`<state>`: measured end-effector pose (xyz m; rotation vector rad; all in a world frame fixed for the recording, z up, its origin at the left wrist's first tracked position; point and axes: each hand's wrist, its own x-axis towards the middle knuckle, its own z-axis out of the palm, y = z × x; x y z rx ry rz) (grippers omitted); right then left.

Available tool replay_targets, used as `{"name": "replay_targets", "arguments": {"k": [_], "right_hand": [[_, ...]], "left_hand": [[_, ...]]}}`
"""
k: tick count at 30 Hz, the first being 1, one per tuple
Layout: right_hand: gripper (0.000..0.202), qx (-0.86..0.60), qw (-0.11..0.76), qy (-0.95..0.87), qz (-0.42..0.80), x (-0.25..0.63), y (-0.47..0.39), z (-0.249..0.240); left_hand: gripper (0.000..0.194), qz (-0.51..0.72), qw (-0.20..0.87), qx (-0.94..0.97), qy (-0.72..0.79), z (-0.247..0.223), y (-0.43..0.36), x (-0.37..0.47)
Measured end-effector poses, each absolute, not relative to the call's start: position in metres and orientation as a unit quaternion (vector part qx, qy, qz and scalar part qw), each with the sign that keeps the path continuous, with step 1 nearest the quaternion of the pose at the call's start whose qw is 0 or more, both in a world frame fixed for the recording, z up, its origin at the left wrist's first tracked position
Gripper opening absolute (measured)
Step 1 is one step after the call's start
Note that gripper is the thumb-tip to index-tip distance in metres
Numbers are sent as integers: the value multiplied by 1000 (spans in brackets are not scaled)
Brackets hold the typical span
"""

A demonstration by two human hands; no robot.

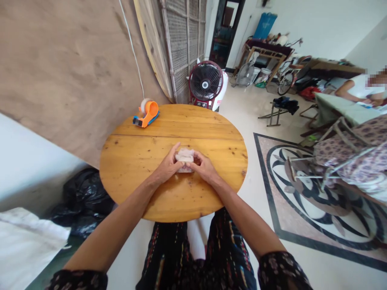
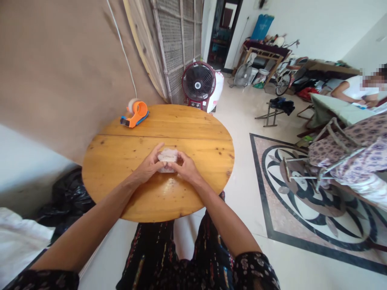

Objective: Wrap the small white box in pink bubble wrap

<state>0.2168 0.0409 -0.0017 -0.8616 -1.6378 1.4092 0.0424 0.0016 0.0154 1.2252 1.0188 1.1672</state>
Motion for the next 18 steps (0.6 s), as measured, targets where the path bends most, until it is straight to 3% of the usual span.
{"name": "replay_targets", "arguments": {"k": [3,9,18], "right_hand": [[50,-312,405,-619,597,214,38,0],[42,-318,444,-587,598,212,35,-2],[42,-329,432,-597,591,214,34,0]], "left_hand": [[96,495,554,508,437,16,3,41],[59,542,494,487,474,9,6,41],[40,515,479,509,496,16,1,41]]}}
